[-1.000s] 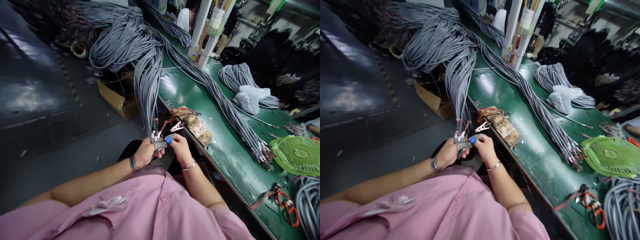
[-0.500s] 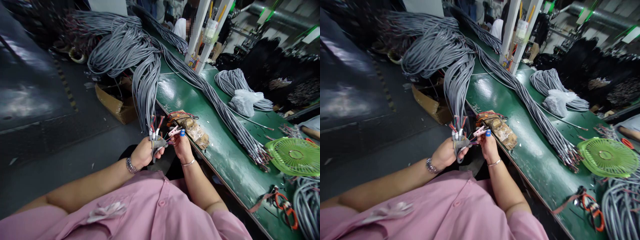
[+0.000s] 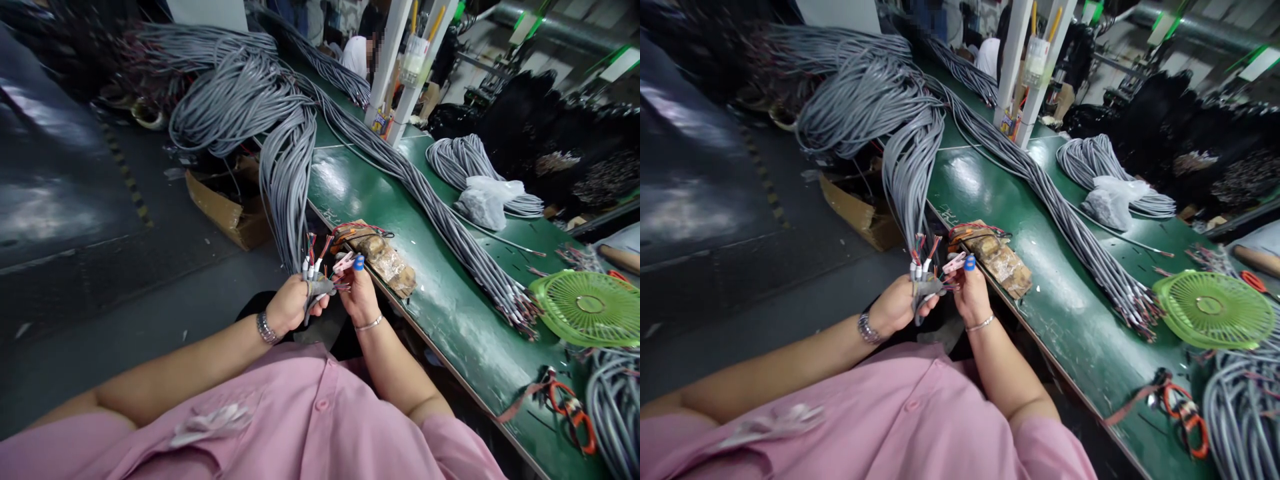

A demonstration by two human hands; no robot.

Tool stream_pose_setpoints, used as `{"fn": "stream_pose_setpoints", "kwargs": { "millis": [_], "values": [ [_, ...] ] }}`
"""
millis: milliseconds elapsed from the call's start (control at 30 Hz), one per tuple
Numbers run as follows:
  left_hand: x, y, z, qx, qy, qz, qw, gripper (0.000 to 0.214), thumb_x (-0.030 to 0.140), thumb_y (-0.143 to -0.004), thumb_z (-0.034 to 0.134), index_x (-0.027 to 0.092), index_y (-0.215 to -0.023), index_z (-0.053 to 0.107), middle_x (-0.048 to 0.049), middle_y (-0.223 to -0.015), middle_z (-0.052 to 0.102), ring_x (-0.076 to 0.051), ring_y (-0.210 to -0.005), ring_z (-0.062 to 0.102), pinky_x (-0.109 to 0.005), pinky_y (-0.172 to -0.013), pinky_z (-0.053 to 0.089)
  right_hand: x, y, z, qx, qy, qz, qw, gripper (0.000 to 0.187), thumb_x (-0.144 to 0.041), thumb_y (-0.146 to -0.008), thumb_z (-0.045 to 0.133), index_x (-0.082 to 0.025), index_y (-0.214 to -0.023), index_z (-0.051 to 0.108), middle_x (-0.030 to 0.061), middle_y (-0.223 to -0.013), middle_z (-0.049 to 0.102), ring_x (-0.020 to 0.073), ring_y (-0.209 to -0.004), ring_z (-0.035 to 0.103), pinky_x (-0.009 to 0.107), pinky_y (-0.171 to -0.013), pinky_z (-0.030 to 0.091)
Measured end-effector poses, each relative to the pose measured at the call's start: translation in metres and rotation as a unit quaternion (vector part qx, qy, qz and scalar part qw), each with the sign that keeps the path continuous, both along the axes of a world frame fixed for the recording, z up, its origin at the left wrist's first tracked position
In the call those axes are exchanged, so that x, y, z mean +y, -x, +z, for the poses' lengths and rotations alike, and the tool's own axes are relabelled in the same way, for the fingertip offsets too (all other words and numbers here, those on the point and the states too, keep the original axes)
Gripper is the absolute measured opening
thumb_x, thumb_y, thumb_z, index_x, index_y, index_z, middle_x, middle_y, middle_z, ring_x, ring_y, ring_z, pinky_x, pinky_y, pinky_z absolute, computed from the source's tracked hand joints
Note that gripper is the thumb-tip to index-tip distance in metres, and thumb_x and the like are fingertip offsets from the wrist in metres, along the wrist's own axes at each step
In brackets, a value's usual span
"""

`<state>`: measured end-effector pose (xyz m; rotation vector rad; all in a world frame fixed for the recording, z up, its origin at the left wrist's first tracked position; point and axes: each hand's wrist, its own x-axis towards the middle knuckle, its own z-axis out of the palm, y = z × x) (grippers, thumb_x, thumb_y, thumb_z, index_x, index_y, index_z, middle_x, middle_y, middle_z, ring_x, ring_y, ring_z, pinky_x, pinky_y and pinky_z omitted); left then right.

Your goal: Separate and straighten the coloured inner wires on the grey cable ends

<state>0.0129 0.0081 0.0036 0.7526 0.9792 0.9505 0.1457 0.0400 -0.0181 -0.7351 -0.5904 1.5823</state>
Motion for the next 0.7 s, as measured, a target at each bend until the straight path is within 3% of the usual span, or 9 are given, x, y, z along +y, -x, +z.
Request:
{"fn": "stream_pose_setpoints", "kwargs": {
  "millis": [233, 333, 467, 633, 700],
  "values": [
    [-0.006, 0.006, 0.004, -0.005, -0.006, -0.008, 1.000, 0.021, 0.029, -0.067, 0.071, 0.012, -0.063, 0.059, -0.0014, -0.045, 0.059, -0.009, -0.032, 0.046, -0.018, -0.032, 0.034, -0.006, -0.008, 0.005, 0.018, 0.039, 0.053, 0.998, 0.054, -0.072, -0.077, 0.050, -0.019, -0.083, 0.063, 0.0024, -0.075, 0.063, 0.0121, -0.062, 0.054, 0.024, -0.057, 0.047],
    [-0.012, 0.010, 0.004, -0.008, -0.017, -0.008, 1.000, 0.021, 0.030, -0.069, 0.070, 0.012, -0.064, 0.059, -0.0012, -0.047, 0.059, -0.009, -0.033, 0.047, -0.018, -0.034, 0.034, -0.008, -0.011, 0.007, 0.021, 0.037, 0.068, 0.997, 0.045, -0.064, -0.078, 0.057, -0.020, -0.086, 0.063, 0.0024, -0.080, 0.064, 0.0117, -0.064, 0.054, 0.024, -0.058, 0.048],
    [-0.014, 0.014, 0.003, -0.030, -0.030, 0.003, 0.999, 0.023, 0.033, -0.072, 0.068, 0.012, -0.065, 0.060, -0.0012, -0.047, 0.058, -0.008, -0.035, 0.047, -0.019, -0.035, 0.034, -0.011, -0.010, 0.007, -0.017, 0.005, 0.036, 0.999, 0.030, -0.048, -0.078, 0.066, -0.020, -0.088, 0.064, 0.0011, -0.081, 0.062, 0.0106, -0.064, 0.051, 0.023, -0.061, 0.048],
    [-0.006, 0.015, 0.004, -0.057, -0.003, 0.006, 0.998, 0.025, 0.034, -0.071, 0.069, 0.012, -0.066, 0.061, -0.0008, -0.047, 0.057, -0.008, -0.035, 0.045, -0.019, -0.035, 0.031, -0.012, -0.005, -0.001, -0.097, -0.054, -0.045, 0.993, 0.040, -0.058, -0.083, 0.054, -0.019, -0.083, 0.064, 0.0015, -0.074, 0.059, 0.0109, -0.061, 0.049, 0.024, -0.059, 0.045],
    [-0.003, 0.013, 0.005, -0.062, 0.011, 0.007, 0.998, 0.023, 0.033, -0.070, 0.070, 0.012, -0.066, 0.061, -0.0007, -0.047, 0.057, -0.008, -0.035, 0.045, -0.018, -0.035, 0.031, -0.010, -0.003, -0.004, -0.102, -0.055, -0.048, 0.992, 0.043, -0.061, -0.082, 0.054, -0.019, -0.082, 0.064, 0.0017, -0.073, 0.059, 0.0113, -0.061, 0.049, 0.024, -0.059, 0.045]
  ]
}}
